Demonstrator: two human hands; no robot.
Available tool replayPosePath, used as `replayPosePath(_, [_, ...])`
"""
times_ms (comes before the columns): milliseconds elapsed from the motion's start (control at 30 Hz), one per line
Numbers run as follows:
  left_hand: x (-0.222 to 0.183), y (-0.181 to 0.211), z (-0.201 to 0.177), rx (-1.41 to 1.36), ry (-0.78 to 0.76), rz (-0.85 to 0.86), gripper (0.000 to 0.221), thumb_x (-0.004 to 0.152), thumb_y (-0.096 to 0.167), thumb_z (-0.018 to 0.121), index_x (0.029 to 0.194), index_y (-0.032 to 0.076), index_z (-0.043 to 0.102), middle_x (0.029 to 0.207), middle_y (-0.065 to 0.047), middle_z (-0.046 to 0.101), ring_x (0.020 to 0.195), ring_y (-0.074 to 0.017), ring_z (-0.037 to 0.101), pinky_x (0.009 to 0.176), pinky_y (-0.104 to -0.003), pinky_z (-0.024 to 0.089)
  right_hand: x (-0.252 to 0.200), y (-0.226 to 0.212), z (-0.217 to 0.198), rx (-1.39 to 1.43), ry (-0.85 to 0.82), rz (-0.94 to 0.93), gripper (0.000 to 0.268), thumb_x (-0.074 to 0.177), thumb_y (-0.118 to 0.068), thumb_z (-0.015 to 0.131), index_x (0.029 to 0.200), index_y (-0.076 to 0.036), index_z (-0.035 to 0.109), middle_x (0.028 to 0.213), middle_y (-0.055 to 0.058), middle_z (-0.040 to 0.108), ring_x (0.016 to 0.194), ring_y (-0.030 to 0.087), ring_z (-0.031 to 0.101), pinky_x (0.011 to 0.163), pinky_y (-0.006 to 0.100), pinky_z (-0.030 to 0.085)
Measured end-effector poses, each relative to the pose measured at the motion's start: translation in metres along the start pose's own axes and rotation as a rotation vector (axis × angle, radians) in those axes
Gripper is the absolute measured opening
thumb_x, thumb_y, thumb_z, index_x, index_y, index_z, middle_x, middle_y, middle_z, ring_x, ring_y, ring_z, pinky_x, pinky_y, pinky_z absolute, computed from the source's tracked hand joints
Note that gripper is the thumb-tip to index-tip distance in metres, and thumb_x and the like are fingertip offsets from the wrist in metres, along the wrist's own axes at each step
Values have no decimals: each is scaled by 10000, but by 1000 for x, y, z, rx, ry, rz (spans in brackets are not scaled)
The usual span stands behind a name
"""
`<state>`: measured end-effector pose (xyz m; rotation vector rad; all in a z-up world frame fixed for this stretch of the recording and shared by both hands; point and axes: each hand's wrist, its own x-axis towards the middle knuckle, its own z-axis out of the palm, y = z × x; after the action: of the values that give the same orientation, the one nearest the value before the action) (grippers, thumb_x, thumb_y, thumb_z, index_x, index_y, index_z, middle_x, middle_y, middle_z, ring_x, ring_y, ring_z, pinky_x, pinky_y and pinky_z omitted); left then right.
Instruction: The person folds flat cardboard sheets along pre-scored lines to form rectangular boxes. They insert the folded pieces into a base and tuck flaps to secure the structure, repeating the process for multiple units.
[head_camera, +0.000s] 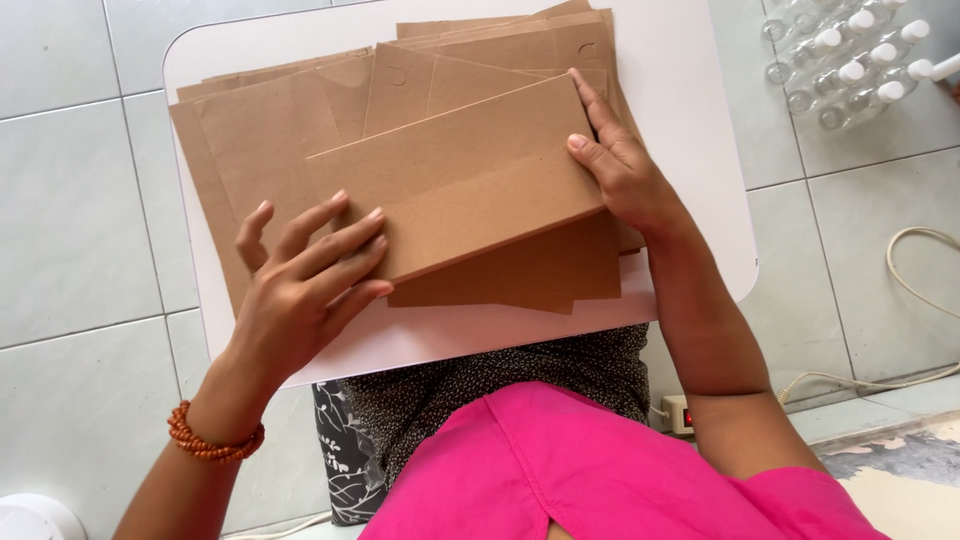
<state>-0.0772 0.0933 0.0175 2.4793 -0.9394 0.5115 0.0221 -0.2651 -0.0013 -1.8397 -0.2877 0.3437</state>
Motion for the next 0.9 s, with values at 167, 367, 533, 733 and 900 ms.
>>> replayPosePath(167, [-14, 12, 4, 5, 181, 75, 86, 972, 76, 811, 980, 92, 727, 1166, -66, 767, 1138, -305, 697, 1165, -456, 196, -1, -4, 2, 38, -14, 11, 615, 1063, -244, 386, 1627, -170, 153, 1706, 112, 229, 1548, 231, 283, 1240, 353, 266])
replayPosePath(367, [-10, 18, 15, 24, 276, 122, 93, 973, 2, 789, 968, 66, 721, 1088, -81, 781, 1031, -272, 727, 1152, -445, 212, 1, -2, -1, 4, -3, -4, 613, 1065, -238, 384, 1626, -139, 159, 1716, 106, 191, 1576, 229, 218, 1263, 360, 217])
replayPosePath(533, [8, 34, 36, 127, 268, 149, 58, 999, 4, 758, 966, 51, 754, 1101, -64, 786, 1045, -251, 734, 1193, -431, 157, 0, -2, 1, 2, 24, 14, 616, 1054, -229, 387, 1625, -147, 167, 1709, 108, 218, 1566, 227, 241, 1254, 344, 229])
replayPosePath(733, [54, 65, 81, 302, 347, 163, 109, 997, 14, 731, 937, 102, 756, 1073, -22, 745, 1047, -198, 718, 1191, -427, 224, 3, 9, 1, -51, 27, -29, 621, 1057, -226, 383, 1626, -100, 167, 1720, 120, 162, 1598, 235, 134, 1286, 373, 117])
replayPosePath(900, [97, 93, 122, 380, 411, 172, 243, 935, -10, 662, 737, 130, 670, 957, -38, 707, 962, -179, 647, 1184, -394, 278, 4, 24, 0, -74, 36, -102, 578, 1116, -269, 353, 1636, -107, 160, 1735, 117, 111, 1612, 221, 67, 1305, 370, 58])
